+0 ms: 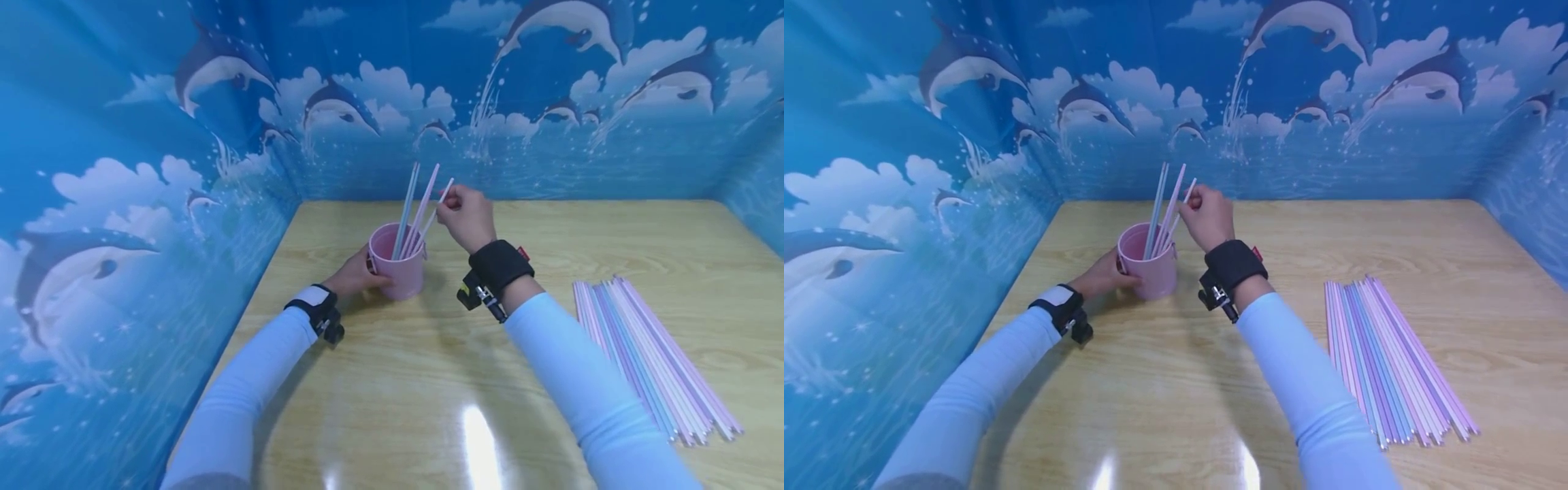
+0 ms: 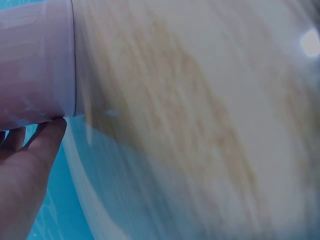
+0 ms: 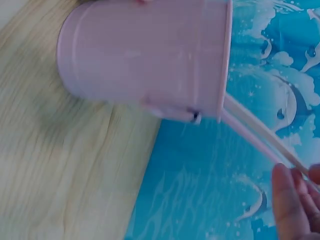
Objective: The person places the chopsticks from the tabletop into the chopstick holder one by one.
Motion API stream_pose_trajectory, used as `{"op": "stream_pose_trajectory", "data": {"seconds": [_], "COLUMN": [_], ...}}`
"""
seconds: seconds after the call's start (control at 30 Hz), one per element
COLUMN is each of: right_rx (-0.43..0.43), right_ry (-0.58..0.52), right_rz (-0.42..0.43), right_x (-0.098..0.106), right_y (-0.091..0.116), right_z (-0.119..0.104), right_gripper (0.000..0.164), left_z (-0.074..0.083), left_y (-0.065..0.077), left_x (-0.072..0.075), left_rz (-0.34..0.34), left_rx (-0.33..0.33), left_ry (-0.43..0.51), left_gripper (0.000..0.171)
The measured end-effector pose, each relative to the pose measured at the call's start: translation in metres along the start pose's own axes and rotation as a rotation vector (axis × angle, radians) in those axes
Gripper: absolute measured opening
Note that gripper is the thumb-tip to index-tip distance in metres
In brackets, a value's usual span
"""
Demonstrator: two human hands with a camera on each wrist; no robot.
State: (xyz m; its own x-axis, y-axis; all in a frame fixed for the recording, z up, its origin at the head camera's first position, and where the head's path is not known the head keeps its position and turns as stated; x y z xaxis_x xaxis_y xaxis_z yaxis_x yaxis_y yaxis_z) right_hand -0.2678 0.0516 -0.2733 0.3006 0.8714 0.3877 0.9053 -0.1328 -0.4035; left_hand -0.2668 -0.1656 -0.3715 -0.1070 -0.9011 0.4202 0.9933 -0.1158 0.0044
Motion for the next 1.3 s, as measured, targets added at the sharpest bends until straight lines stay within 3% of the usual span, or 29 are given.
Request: {"op": "stream_pose_trajectory", "data": {"seconds": [0.13, 0.23, 0.4, 0.53, 0.77, 1.13, 1.3], "right_rx": [-0.007, -0.012, -0.056, -0.134, -0.183, -0.182, -0.181], "right_ry": [0.116, 0.273, 0.637, 0.804, 0.878, 0.913, 0.894], "right_rz": [-0.081, -0.15, -0.331, -0.469, -0.488, -0.415, -0.399], "right_x": [0.02, 0.042, 0.082, 0.108, 0.122, 0.127, 0.125], "right_y": [-0.003, -0.004, 0.001, 0.019, 0.047, 0.05, 0.052], "right_z": [0.007, 0.019, 0.059, 0.097, 0.13, 0.138, 0.138], "right_gripper": [0.031, 0.031, 0.019, 0.021, 0.008, 0.009, 0.008], "left_z": [0.002, 0.001, -0.004, -0.012, -0.02, 0.001, 0.003], "left_y": [0.0, 0.0, -0.004, -0.008, -0.011, 0.0, 0.003], "left_x": [0.0, -0.001, -0.001, -0.002, -0.004, -0.002, -0.001], "left_rz": [0.006, 0.004, 0.011, 0.018, 0.022, -0.003, -0.003], "left_rx": [0.013, 0.022, 0.025, -0.002, -0.042, 0.021, 0.026], "left_ry": [0.0, 0.003, 0.013, 0.01, -0.004, 0.027, 0.01], "left_gripper": [0.086, 0.087, 0.09, 0.091, 0.089, 0.087, 0.087]}}
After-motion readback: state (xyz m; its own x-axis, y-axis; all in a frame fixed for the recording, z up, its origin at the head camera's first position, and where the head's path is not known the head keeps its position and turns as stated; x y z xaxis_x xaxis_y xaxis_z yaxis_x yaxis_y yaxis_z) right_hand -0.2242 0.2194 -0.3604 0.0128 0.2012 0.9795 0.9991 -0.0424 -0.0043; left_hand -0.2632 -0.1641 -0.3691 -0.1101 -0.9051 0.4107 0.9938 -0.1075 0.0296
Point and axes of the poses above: each hand's wrist, its own y-axis away from the middle knuckle, its own x-axis out of the back of the hand, z = x × y, the point moved 1 cm from there along -y, towards the middle knuckle, and after that the axes turned 15 degrees about z, right-handed, at the moved point
